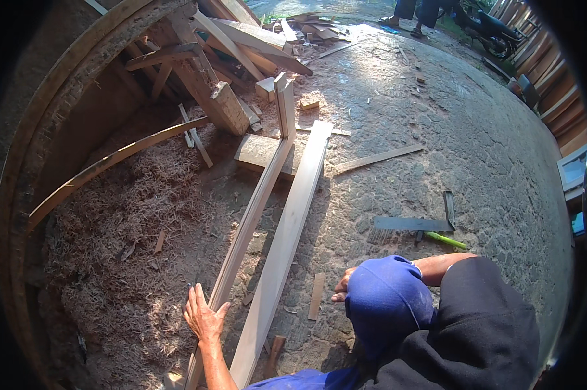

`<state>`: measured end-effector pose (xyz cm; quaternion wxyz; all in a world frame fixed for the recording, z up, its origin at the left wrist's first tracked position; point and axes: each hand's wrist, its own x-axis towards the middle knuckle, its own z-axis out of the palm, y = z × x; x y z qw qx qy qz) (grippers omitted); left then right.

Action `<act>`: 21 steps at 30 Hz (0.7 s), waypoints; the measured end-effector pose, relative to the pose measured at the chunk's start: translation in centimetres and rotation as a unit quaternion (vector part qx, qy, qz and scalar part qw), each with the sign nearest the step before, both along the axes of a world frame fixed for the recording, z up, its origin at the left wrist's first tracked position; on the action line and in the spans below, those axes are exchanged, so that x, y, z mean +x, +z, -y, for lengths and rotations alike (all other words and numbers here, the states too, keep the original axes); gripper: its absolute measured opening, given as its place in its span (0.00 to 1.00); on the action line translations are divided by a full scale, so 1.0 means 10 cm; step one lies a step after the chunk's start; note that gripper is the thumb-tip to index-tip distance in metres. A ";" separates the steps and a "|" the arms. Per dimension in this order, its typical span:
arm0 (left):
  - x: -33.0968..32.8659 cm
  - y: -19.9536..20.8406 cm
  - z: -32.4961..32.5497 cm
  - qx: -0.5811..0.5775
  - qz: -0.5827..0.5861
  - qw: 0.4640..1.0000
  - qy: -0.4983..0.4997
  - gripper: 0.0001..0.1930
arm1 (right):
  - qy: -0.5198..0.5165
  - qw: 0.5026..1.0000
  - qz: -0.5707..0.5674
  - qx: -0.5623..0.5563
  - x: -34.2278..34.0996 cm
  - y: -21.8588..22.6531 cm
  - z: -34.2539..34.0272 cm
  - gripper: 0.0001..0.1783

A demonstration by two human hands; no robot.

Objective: The person assembles a curved wooden frame by hand, fitting pieces together and securing them with small wooden pegs. They then retrieve a glass pane and fit it into the frame.

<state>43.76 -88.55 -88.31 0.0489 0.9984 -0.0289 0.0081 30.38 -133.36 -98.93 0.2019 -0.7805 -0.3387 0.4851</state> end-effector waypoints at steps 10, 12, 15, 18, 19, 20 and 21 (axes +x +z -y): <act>-0.56 0.36 -0.48 0.104 -0.099 0.988 0.055 0.57 | -0.082 0.997 -0.001 -0.015 -0.33 -0.28 0.36 0.16; -0.65 0.40 -0.49 0.069 -0.035 0.996 0.051 0.55 | -0.092 0.996 -0.003 -0.015 -0.35 -0.30 0.37 0.16; -0.88 0.67 -0.40 -0.133 0.090 0.986 0.053 0.53 | -0.106 0.994 -0.005 -0.015 -0.41 -0.33 0.37 0.16; -1.28 1.22 -0.29 -0.449 -0.076 0.889 -0.050 0.29 | -0.120 0.993 -0.009 -0.016 -0.45 -0.39 0.33 0.17; -1.43 1.41 -0.25 -0.496 -0.150 0.850 -0.098 0.23 | -0.123 0.992 -0.009 -0.015 -0.46 -0.42 0.32 0.17; -1.50 1.73 -0.32 -0.415 -0.247 0.857 -0.180 0.27 | -0.129 0.992 -0.012 -0.012 -0.46 -0.46 0.30 0.17; -1.53 1.87 -0.32 -0.325 -0.339 0.843 -0.262 0.32 | -0.131 0.991 -0.010 -0.009 -0.46 -0.50 0.28 0.17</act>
